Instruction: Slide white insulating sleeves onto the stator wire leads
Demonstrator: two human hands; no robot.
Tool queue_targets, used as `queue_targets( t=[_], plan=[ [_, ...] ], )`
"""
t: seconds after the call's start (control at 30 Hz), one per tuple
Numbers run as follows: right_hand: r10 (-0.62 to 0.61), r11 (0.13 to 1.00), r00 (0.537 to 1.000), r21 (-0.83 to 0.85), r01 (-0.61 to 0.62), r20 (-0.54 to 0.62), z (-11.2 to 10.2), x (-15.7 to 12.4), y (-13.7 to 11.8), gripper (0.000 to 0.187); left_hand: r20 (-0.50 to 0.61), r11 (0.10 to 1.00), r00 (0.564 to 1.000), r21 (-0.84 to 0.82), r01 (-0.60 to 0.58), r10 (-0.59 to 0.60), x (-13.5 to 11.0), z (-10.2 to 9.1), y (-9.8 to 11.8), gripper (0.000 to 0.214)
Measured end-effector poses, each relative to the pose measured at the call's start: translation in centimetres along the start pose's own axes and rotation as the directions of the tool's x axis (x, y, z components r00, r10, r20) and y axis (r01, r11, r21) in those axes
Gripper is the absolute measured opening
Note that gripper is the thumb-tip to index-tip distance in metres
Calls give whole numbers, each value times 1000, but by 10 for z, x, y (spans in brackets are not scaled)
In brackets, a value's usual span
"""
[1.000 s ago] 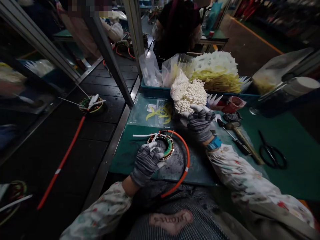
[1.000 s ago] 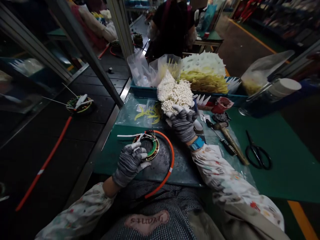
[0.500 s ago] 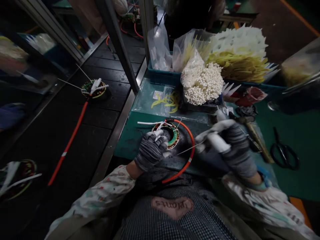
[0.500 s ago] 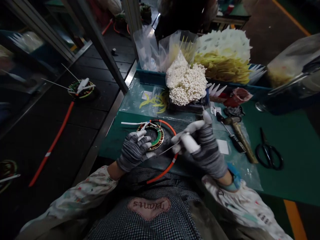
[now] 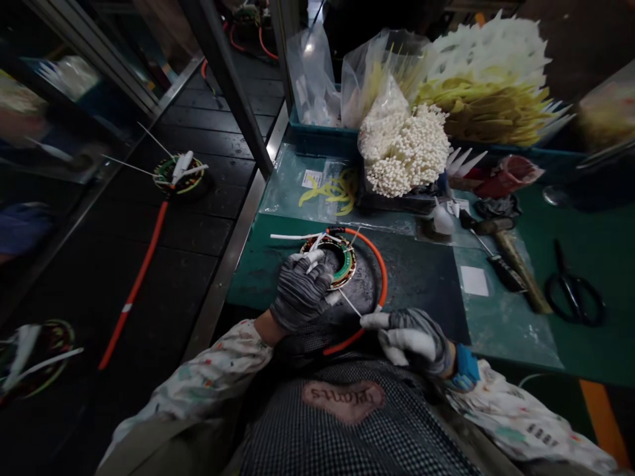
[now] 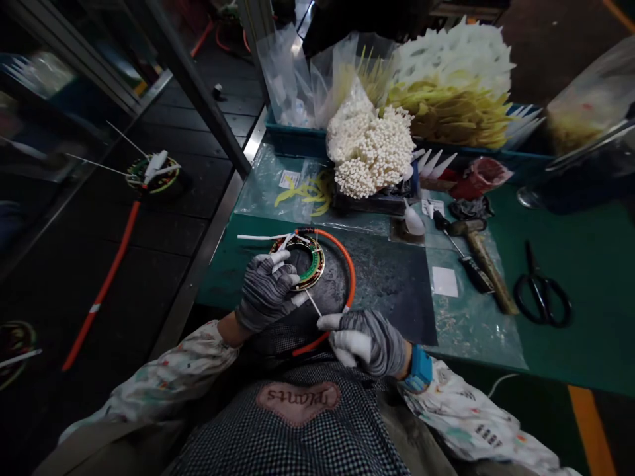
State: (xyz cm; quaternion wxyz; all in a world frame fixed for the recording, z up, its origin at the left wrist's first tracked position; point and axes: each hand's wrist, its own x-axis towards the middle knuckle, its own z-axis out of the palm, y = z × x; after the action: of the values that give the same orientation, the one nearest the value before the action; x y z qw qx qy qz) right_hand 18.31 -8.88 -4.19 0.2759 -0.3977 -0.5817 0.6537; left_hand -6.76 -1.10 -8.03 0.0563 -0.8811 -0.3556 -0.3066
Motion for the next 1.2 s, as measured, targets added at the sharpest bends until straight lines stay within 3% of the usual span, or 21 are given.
queue_targets(
  t=[0.07,0.13,0.2,0.27,0.4,0.5,0.6,0.7,0.77,0.97,1.2],
  plan=[
    [-25,996,999,-90,28,26,1,9,3,38,14,1000,1000,7,-12,12,-1,0,-2,22],
    [-140,949,984,-298,100,-114,1,25,7,32,20,1000,1000,0,-21,21,-2,-1,-3,22],
    [-280,859,923,-499,118,-264,0,45,9,26,15,999,999,-45,-28,29,-3,-2,-5,20],
    [-363,785,869,-613,90,-338,-3,65,9,27,16,995,1000,-94,-16,17,-5,-2,-6,21],
    [-382,697,890,-710,100,-250,-8,93,6,32,49,992,998,-120,32,-26,-6,-1,-9,20],
    [-374,782,901,-597,179,-221,-10,104,1,29,14,996,1000,-92,20,-19,-5,1,-9,19],
    [-293,932,923,-288,219,-248,-17,109,-5,31,-13,998,1000,-59,4,-5,-3,2,-8,20],
    [-232,968,967,-121,218,-110,-28,108,-12,32,60,998,998,-46,33,-31,-5,3,-9,20],
    [-235,966,970,-124,226,-65,-32,105,-14,27,103,996,993,-60,61,-55,-8,4,-9,22],
    [-265,960,959,-120,253,-102,-30,100,-8,23,113,993,991,-86,87,-77,-8,4,-8,22],
    [-296,953,952,-99,288,-81,-26,93,-3,18,-21,998,1000,-54,22,-23,-4,3,-7,25]
  ],
)
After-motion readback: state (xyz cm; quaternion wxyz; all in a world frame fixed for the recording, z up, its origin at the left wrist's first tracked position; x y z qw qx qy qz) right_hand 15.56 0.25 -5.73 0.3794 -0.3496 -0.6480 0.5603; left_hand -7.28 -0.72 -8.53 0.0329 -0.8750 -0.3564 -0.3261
